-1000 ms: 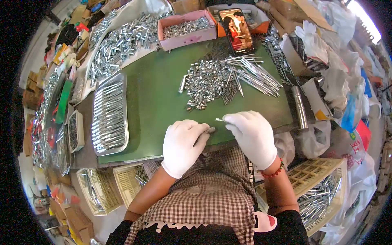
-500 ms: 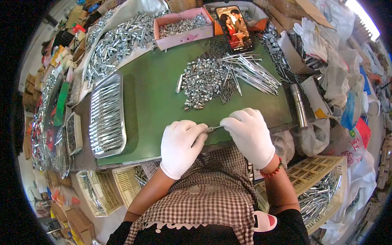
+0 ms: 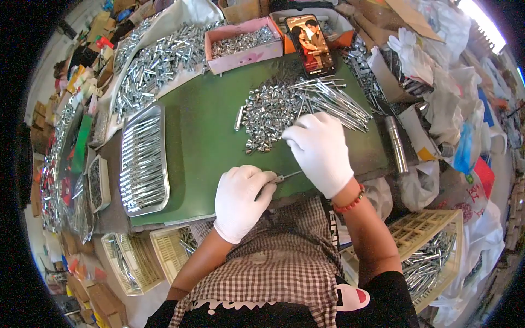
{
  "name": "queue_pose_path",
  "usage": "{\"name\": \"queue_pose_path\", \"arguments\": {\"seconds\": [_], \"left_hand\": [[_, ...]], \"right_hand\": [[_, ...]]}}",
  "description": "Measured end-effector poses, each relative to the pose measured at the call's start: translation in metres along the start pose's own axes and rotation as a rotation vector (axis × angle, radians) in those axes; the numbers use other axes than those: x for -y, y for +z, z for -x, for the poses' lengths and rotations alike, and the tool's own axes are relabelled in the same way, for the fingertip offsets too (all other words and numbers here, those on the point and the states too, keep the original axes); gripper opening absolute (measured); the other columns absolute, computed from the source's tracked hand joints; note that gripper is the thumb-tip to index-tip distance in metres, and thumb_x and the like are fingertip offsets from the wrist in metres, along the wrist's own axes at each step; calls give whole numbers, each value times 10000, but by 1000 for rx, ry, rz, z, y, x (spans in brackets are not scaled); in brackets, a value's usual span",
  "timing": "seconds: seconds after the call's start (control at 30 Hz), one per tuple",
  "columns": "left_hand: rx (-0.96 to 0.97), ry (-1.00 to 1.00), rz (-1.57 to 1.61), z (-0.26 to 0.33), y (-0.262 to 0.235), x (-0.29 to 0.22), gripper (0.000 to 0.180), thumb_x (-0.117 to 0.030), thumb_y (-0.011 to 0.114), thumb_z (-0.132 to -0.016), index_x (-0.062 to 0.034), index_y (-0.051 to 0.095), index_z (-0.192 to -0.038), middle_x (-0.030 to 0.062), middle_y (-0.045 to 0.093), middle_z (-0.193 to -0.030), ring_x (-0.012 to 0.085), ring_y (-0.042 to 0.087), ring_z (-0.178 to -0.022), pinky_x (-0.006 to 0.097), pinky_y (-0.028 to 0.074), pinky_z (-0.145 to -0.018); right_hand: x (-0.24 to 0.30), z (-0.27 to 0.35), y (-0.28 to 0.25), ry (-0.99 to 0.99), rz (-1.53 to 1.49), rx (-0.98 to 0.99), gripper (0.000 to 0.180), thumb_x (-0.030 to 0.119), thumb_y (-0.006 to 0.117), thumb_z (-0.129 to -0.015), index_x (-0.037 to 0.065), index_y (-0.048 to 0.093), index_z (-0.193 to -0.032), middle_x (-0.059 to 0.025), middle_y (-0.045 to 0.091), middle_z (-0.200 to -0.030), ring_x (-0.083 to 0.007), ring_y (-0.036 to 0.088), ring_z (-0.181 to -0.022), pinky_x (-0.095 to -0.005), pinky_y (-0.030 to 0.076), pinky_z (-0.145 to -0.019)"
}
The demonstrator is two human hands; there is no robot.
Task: Assembling small metal pins and checking hardware components at a workbench.
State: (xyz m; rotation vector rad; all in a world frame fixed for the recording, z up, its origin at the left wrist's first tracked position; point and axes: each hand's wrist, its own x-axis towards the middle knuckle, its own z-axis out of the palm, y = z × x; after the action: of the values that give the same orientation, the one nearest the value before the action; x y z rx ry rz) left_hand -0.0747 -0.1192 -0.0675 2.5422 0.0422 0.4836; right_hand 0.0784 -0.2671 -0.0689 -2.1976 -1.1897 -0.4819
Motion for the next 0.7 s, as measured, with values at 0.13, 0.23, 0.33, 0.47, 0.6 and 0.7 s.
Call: {"name": "queue_pose_path", "arguments": {"seconds": [0.13,0.23,0.33,0.47,0.6,0.7], "left_hand": [[-7,-1,10,1,0,0,103,-140,752,-812,-139,760,-914,45,653,-843,293,619,-805,419,476,-747],[-24,8,-3,1,2,1,106,-148,753,-813,-140,760,-918,43,651,-844,293,618,-806,418,476,-747],[-29,13,-6,1,2,2,113,-144,754,-811,-139,758,-923,42,647,-842,293,617,-808,417,476,-741],[-35,16,7,2,2,3,132,-134,758,-807,-137,753,-938,42,642,-843,293,616,-809,423,475,-737],[-57,39,9,3,5,5,145,-123,758,-805,-132,743,-948,50,640,-851,299,616,-806,431,475,-736],[-46,42,6,2,4,5,147,-121,758,-803,-128,739,-948,56,641,-858,304,615,-801,434,474,-734]], "right_hand": [[-4,-10,13,-44,66,57,57,125,738,-797,147,687,-812,-29,605,-851,-281,612,-886,-434,472,-801],[0,-13,13,-50,175,136,40,124,709,-821,135,671,-825,-40,614,-865,-284,615,-897,-429,471,-804],[3,-11,12,-71,219,96,38,108,682,-840,122,658,-867,-56,625,-888,-290,613,-902,-424,469,-806],[8,2,-5,42,99,102,112,55,654,-853,115,655,-947,-74,647,-938,-304,614,-925,-420,478,-823],[23,13,-29,-10,-60,110,211,7,678,-831,149,711,-984,-48,690,-929,-308,655,-924,-415,509,-864],[26,20,-29,-23,-186,166,198,24,711,-807,148,715,-961,-38,701,-876,-301,672,-886,-409,513,-864]]}}
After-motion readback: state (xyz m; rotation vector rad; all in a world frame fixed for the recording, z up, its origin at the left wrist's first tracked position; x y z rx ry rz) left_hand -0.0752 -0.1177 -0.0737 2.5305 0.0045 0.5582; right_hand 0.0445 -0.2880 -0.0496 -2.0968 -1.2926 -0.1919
